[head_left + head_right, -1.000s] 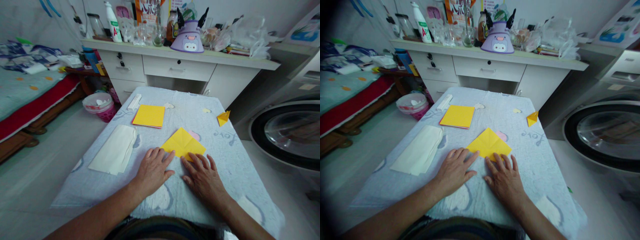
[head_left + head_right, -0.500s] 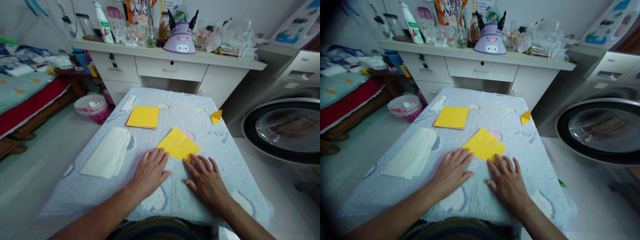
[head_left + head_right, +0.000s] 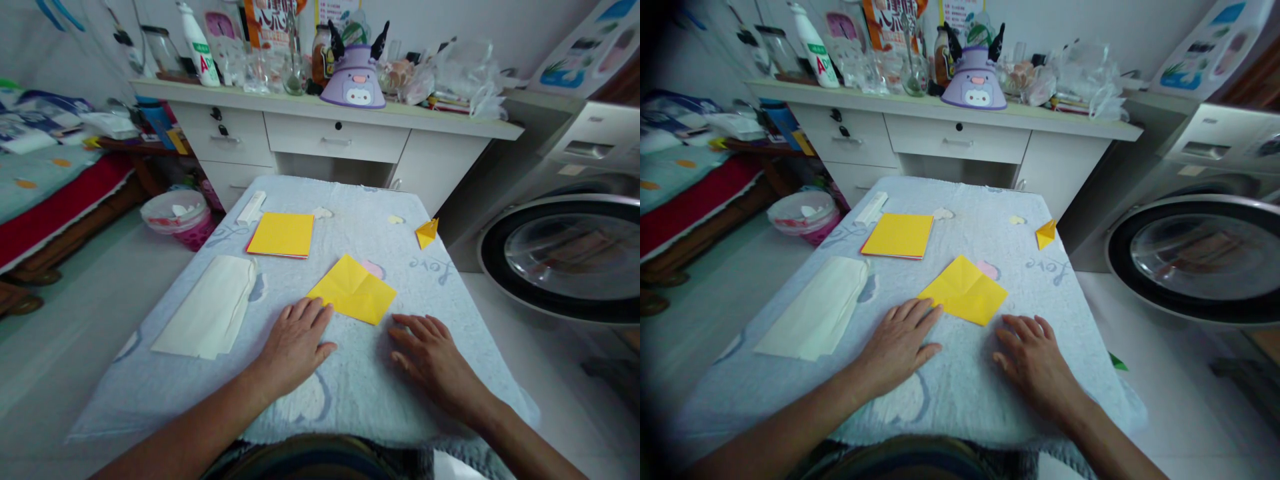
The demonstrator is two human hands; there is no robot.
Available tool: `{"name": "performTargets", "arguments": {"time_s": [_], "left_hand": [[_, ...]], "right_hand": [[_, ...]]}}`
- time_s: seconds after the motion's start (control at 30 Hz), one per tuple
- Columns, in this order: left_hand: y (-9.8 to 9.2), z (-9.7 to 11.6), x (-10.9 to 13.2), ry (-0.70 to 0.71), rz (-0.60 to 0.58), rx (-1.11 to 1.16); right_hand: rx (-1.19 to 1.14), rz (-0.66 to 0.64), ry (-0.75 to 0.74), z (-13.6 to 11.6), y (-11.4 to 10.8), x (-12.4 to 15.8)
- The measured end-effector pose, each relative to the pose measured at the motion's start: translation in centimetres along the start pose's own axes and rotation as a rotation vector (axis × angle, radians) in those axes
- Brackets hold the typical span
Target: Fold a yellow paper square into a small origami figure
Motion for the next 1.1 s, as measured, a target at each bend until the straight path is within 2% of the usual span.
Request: {"name": "performTargets", "arguments": {"time_s": [0.07,0.2,0.33,0.47,0.63,0.8,0.97,1.1], "left_hand": [[-0.2,0.1,-0.4,0.0,-0.017,0.064],[-0.6,0.7,-2.6,0.005,-0.007,0.227],[-0.3,1.6,-5.6,-0.019,-0.028,0.368],[0.3,2.6,-7.3,0.022,-0.017,0.445],[0.1,3.2,-6.3,0.058,-0.003,0.467],[-1.9,2.1,-4.4,0.097,0.083,0.434],[-3.3,-0.8,-3.2,0.131,0.208,0.531],[-3.2,-2.8,-2.7,0.116,0.255,0.658]], "right_hand": [[-0.157,0.011,-0.001,0.8,-0.8,-1.4],[-0.307,0.179,0.032,2.6,-1.9,-4.9],[-0.386,0.289,0.078,3.3,-1.5,-7.9],[-0.391,0.361,0.068,3.1,-0.2,-8.9],[-0.391,0.507,-0.031,3.0,0.7,-8.3],[-0.349,0.606,-0.103,2.3,-0.8,-7.3],[-0.363,0.518,-0.31,-0.1,-2.0,-6.3],[-0.266,0.445,-0.393,-1.6,-1.6,-6.1]]}}
Point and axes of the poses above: each hand's wrist, its own x-axis away from the middle knuckle, its own y-axis out of the palm, z = x × y, the point moved 5 cm from there along -x, towards the middle knuckle
